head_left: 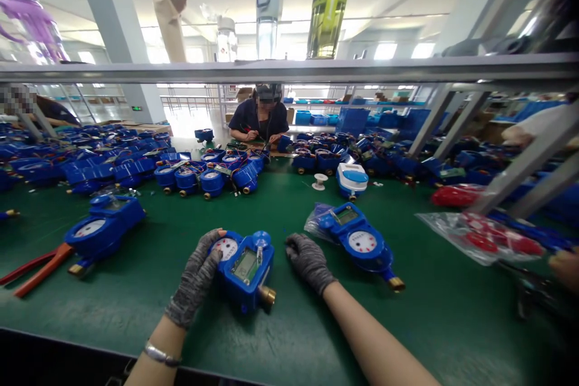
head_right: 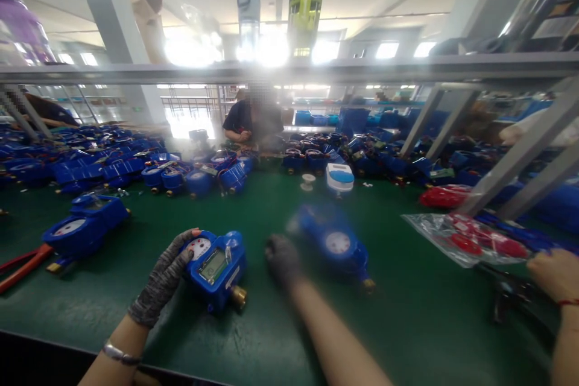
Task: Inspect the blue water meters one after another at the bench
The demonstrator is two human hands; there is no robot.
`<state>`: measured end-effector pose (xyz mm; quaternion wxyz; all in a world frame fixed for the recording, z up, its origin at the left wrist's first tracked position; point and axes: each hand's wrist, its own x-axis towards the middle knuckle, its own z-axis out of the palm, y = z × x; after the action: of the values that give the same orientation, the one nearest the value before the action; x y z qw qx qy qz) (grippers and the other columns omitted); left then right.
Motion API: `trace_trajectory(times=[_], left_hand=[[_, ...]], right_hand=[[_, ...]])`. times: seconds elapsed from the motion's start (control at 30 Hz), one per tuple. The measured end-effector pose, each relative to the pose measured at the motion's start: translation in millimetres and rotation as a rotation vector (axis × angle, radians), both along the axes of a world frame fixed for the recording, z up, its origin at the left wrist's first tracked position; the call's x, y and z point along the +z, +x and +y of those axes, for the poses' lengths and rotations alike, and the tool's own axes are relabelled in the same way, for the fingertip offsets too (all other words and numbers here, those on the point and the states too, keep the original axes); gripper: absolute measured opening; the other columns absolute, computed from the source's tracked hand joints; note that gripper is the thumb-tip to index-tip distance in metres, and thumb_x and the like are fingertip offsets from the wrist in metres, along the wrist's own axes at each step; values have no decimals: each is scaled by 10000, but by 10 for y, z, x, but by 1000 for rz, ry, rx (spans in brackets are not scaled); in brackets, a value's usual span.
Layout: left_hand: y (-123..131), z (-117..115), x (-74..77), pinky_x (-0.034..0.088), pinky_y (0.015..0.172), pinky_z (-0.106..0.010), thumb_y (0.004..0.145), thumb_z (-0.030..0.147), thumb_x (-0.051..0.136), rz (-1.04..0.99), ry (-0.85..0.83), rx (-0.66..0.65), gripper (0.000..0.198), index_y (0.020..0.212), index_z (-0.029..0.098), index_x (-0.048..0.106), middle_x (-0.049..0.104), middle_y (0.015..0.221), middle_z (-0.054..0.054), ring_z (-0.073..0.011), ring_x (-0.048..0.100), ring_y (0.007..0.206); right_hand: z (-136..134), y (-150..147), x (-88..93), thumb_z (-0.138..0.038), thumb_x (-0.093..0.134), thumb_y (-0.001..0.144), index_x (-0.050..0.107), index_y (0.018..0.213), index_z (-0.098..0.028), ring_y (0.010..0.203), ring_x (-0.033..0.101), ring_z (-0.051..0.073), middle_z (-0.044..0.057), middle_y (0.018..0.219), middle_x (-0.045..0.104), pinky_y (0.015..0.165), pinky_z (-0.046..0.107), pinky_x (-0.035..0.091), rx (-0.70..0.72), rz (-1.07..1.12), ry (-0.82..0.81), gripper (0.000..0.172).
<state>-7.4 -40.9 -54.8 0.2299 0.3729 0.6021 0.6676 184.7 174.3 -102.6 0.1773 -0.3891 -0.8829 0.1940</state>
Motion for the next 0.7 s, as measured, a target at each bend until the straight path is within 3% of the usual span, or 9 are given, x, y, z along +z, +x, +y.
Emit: trace_trajectory(times=[0.33, 0.57, 0.7], left_hand=[[12, 94, 83, 484, 963, -395, 850, 452, 624, -100, -1, -51, 505, 1274, 195, 531, 577, 1294, -102, -287, 566, 1155], [-23, 122, 86, 461, 990, -387, 849, 429, 635, -89, 15, -71, 466, 1246, 196, 564, 571, 1303, -93, -285, 540, 1186], [-31, 116, 68, 458, 995, -393, 855, 422, 629, -98, 18, -80, 468, 1262, 203, 550, 565, 1313, -90, -284, 541, 1188]], right_hand=[[6, -65, 58, -227, 506, 889, 667, 906, -142, 883, 597, 191, 103, 955, 661, 790, 275, 434, -1, 20, -51, 182], [-397, 84, 312, -192, 558, 843, 639, 863, -162, 804, 575, 154, 44, 885, 641, 754, 262, 460, 250, 332, -187, 89], [-465, 59, 374, -200, 570, 839, 640, 837, -155, 792, 555, 157, 43, 859, 622, 734, 274, 453, 327, 336, -197, 84]])
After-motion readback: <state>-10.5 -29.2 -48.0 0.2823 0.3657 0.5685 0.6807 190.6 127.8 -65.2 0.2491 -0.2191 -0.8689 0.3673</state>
